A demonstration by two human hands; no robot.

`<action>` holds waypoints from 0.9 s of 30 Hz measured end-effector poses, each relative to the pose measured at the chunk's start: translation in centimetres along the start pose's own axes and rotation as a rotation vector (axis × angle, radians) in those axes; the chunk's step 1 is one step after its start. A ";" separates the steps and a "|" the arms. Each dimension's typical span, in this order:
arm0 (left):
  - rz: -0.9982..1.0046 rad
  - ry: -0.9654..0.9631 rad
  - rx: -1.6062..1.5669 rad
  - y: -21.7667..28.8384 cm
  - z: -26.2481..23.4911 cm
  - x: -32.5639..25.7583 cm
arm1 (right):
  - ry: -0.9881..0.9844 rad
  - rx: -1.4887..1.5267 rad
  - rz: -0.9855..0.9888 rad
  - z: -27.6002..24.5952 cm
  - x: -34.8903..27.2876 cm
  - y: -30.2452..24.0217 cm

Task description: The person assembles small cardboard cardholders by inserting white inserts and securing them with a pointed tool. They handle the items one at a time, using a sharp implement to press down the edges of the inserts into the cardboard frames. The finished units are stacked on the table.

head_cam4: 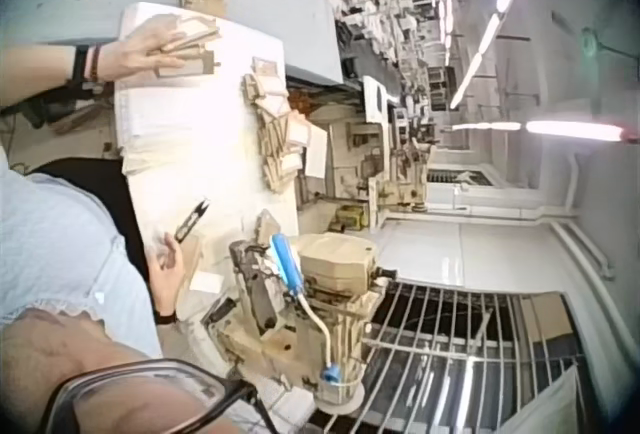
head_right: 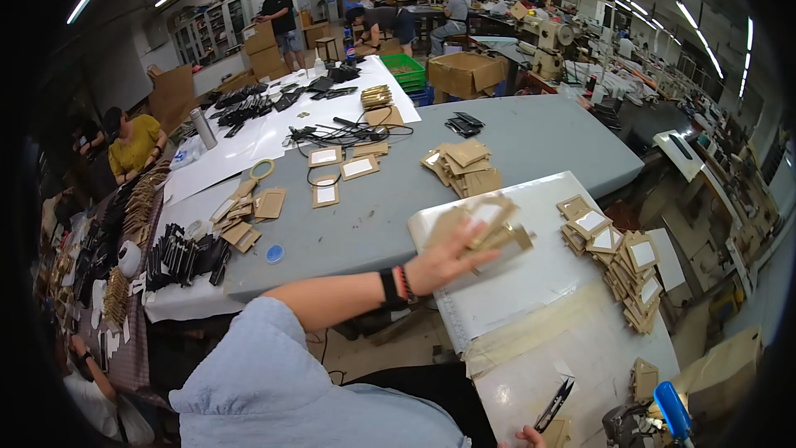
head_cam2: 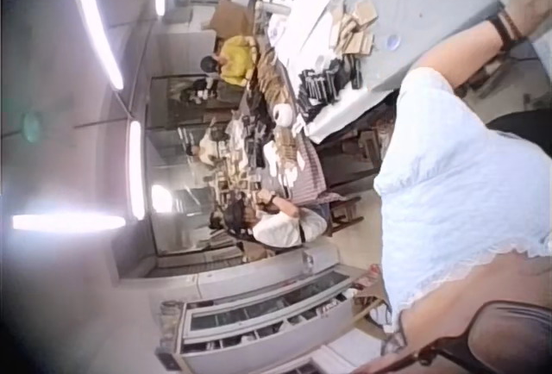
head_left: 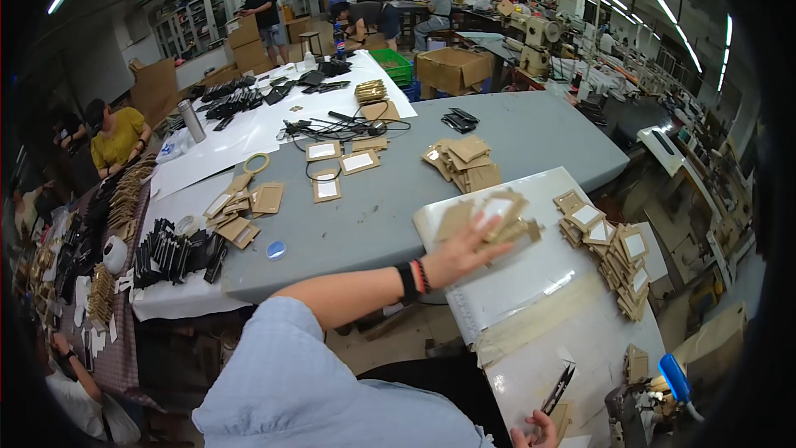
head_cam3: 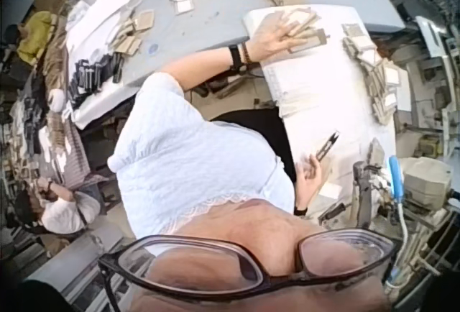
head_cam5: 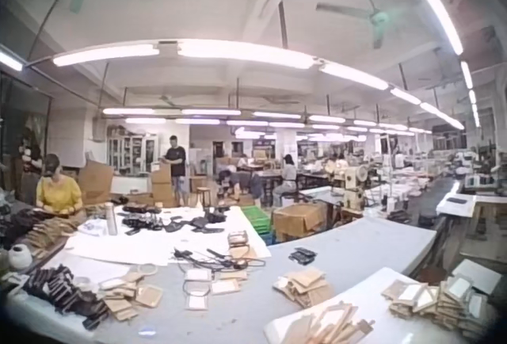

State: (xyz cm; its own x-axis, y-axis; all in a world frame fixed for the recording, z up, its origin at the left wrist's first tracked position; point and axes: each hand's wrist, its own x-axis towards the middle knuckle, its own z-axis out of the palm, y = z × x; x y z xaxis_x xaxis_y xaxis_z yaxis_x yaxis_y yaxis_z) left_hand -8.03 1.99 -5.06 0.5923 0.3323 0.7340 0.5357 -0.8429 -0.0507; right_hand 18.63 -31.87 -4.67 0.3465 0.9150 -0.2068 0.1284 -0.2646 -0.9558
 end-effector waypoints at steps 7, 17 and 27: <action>0.326 -0.203 -0.294 7.3 6.0 1.6 | 0.151 -0.001 0.097 -0.9 -2.6 -1.7; 0.047 -0.471 -0.301 8.1 4.4 1.7 | 0.068 -0.053 0.009 0.3 -0.3 -2.6; 0.324 0.029 -0.526 11.2 1.1 2.3 | 0.158 -0.077 0.022 0.3 0.8 -3.7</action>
State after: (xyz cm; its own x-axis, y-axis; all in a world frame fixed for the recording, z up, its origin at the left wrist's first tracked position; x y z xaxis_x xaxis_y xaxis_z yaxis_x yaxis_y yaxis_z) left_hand 0.01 -6.16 -4.69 0.6547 0.0188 0.7557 -0.0420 -0.9972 0.0612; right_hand 18.15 -30.09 -1.36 0.4913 0.8510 -0.1857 0.1877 -0.3117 -0.9315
